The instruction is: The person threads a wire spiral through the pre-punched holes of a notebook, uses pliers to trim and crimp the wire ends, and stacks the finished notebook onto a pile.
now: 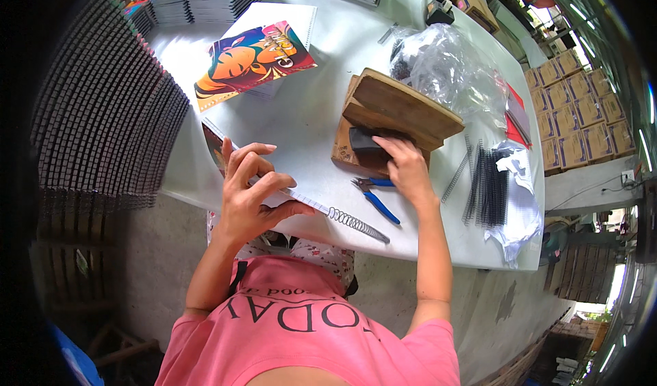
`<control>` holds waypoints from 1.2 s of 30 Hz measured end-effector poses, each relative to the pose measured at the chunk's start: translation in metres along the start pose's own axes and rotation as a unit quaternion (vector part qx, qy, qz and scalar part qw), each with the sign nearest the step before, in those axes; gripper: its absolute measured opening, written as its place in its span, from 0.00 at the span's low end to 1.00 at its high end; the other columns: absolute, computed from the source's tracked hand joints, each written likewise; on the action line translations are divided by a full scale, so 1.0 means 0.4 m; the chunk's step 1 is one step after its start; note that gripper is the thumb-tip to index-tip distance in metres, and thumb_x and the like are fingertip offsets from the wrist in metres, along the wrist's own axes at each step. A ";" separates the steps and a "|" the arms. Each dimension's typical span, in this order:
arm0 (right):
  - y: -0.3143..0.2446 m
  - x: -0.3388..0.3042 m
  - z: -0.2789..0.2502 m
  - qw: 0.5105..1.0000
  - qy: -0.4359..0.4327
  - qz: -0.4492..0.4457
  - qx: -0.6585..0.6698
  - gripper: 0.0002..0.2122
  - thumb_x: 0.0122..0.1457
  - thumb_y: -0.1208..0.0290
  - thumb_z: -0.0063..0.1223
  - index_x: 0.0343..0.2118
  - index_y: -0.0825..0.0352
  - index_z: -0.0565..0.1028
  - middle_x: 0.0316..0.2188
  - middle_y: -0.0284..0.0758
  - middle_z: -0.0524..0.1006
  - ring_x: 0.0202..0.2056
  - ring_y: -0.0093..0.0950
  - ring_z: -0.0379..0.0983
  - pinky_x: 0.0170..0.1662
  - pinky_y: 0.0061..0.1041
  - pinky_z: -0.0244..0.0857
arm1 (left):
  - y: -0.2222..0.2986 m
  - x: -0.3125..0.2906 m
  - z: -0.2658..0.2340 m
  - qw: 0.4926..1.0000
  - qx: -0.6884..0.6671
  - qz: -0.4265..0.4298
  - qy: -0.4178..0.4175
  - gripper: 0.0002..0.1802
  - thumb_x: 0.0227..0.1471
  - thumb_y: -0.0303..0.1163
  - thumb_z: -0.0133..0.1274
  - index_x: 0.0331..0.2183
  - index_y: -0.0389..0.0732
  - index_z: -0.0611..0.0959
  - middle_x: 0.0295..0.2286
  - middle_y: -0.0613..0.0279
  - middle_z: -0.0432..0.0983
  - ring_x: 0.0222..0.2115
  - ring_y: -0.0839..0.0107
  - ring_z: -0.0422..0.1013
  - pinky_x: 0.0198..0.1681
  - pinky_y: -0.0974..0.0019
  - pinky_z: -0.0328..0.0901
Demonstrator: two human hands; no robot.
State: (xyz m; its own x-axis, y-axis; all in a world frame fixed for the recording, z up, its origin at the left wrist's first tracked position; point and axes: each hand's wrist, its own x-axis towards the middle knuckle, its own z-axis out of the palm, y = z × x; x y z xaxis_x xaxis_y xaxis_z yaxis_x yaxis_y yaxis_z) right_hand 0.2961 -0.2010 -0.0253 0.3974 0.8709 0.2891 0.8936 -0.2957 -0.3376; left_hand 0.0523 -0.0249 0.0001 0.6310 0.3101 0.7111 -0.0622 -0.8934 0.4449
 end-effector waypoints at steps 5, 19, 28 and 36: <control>-0.082 -0.003 -0.012 0.839 0.088 0.061 0.533 0.16 0.45 0.88 0.47 0.37 0.66 0.77 0.39 0.43 0.77 0.41 0.42 0.74 0.48 0.42 0.66 | 0.012 -0.002 0.007 0.999 0.025 -0.030 0.023 0.24 0.26 0.52 0.67 0.23 0.48 0.76 0.26 0.66 0.64 0.48 0.61 0.63 0.60 0.48 0.37; -0.202 0.045 -0.010 0.738 0.041 -0.141 0.659 0.12 0.41 0.89 0.49 0.30 0.72 0.79 0.31 0.46 0.79 0.37 0.37 0.77 0.43 0.29 0.70 | 0.005 0.001 0.005 0.999 -0.010 -0.037 0.003 0.30 0.29 0.51 0.65 0.34 0.45 0.75 0.33 0.59 0.67 0.51 0.59 0.61 0.59 0.47 0.40; -0.281 0.092 -0.028 0.869 -0.011 -0.139 0.474 0.06 0.43 0.80 0.56 0.26 0.68 0.80 0.30 0.49 0.78 0.35 0.36 0.78 0.43 0.31 0.70 | -0.003 0.001 0.023 0.994 -0.079 -0.030 0.070 0.52 0.26 0.52 0.66 0.53 0.45 0.63 0.38 0.58 0.70 0.49 0.62 0.62 0.61 0.51 0.38; -0.292 0.117 -0.002 0.893 -0.021 0.023 0.449 0.14 0.40 0.89 0.49 0.31 0.70 0.80 0.33 0.45 0.79 0.35 0.32 0.77 0.42 0.23 0.69 | -0.044 0.014 -0.058 0.992 0.085 -0.087 0.029 0.42 0.13 0.54 0.67 0.37 0.46 0.75 0.34 0.63 0.64 0.50 0.61 0.59 0.57 0.37 0.36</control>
State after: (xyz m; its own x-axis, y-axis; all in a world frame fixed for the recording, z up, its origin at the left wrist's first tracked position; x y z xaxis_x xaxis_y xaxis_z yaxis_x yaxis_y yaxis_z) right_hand 0.2106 -0.1261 0.0284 0.4046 0.8851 0.2299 0.3411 0.0872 -0.9360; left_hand 0.0391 -0.0001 0.0091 0.5750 0.4778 0.6642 0.1779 -0.8654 0.4685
